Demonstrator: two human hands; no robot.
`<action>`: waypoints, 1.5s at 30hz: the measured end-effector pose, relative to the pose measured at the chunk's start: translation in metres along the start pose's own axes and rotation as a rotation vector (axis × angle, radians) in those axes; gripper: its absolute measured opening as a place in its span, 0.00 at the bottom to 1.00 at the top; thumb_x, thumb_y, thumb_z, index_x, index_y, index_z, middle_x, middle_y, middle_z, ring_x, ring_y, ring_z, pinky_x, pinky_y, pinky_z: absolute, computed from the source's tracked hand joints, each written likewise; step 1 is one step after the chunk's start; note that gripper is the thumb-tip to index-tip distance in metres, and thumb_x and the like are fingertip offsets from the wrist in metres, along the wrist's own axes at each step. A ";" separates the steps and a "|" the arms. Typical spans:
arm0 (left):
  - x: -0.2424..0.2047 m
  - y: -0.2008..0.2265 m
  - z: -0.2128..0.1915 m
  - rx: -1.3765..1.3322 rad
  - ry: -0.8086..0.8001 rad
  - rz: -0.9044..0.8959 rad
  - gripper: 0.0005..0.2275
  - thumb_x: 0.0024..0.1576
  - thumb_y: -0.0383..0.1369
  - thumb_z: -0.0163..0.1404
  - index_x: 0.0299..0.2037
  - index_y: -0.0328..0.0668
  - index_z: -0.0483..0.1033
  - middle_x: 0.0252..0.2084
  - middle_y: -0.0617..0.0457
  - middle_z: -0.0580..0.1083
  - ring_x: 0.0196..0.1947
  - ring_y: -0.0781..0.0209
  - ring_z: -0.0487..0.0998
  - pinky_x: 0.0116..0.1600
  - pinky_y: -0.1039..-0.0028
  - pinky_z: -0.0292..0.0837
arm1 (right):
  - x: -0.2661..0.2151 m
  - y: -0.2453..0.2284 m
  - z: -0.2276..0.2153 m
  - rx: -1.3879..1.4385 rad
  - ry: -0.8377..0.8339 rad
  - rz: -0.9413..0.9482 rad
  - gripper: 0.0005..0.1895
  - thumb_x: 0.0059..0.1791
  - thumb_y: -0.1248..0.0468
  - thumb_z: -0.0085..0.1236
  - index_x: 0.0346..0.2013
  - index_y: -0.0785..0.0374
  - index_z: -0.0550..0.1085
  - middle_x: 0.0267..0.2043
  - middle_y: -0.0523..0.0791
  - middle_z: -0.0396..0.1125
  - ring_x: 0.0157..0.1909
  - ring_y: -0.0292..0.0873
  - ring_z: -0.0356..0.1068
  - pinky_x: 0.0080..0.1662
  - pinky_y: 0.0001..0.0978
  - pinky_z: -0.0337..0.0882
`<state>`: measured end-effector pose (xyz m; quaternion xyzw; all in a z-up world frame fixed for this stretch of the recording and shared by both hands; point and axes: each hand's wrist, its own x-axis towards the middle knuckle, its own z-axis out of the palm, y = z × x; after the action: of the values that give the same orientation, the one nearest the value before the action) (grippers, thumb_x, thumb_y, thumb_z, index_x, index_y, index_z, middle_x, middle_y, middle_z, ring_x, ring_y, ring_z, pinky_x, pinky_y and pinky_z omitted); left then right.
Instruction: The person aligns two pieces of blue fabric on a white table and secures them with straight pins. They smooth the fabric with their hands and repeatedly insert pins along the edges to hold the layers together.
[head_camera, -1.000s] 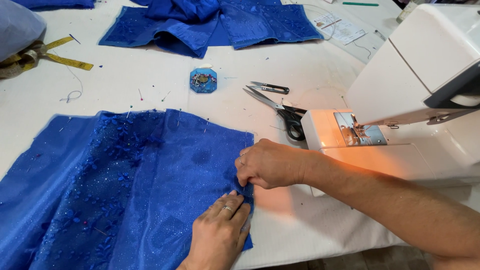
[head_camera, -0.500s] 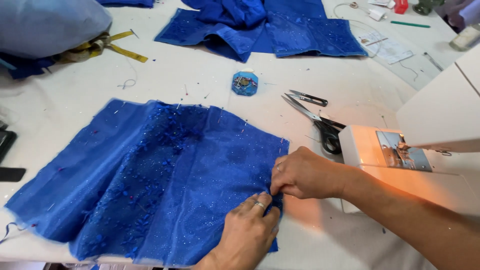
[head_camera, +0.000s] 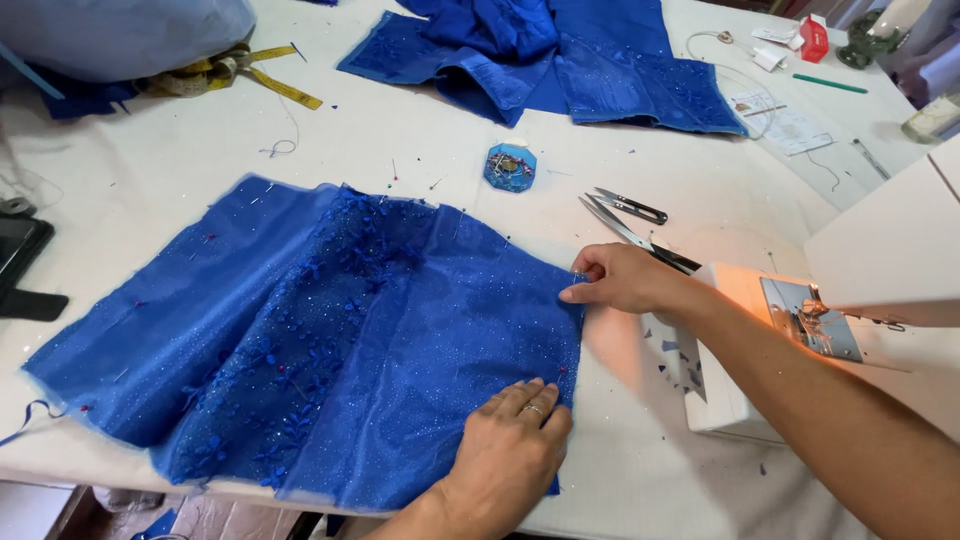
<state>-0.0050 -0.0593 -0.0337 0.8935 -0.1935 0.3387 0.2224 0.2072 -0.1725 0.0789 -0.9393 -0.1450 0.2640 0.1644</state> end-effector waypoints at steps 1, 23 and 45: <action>0.001 0.001 0.002 0.007 0.006 -0.008 0.09 0.48 0.26 0.51 0.38 0.34 0.78 0.46 0.42 0.79 0.48 0.43 0.79 0.52 0.57 0.74 | 0.005 0.007 0.001 -0.008 -0.003 -0.009 0.16 0.44 0.50 0.69 0.34 0.53 0.73 0.29 0.38 0.61 0.33 0.36 0.58 0.37 0.29 0.58; -0.040 -0.022 -0.180 -0.583 -0.494 0.003 0.26 0.61 0.34 0.42 0.70 0.41 0.53 0.75 0.45 0.54 0.77 0.46 0.47 0.76 0.56 0.38 | -0.043 -0.041 0.026 -0.457 0.481 -0.564 0.19 0.50 0.52 0.55 0.50 0.59 0.73 0.57 0.50 0.68 0.59 0.53 0.66 0.59 0.49 0.63; -0.095 -0.154 -0.243 0.460 -0.384 0.366 0.14 0.59 0.26 0.44 0.53 0.31 0.74 0.56 0.36 0.74 0.59 0.42 0.73 0.74 0.46 0.50 | -0.084 -0.098 0.139 -0.310 -0.197 -1.461 0.28 0.59 0.50 0.27 0.68 0.59 0.61 0.73 0.46 0.54 0.77 0.55 0.48 0.72 0.59 0.41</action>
<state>-0.1204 0.2150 0.0225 0.9181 -0.3073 0.2337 -0.0898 0.0449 -0.0820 0.0415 -0.5886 -0.7806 0.1472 0.1498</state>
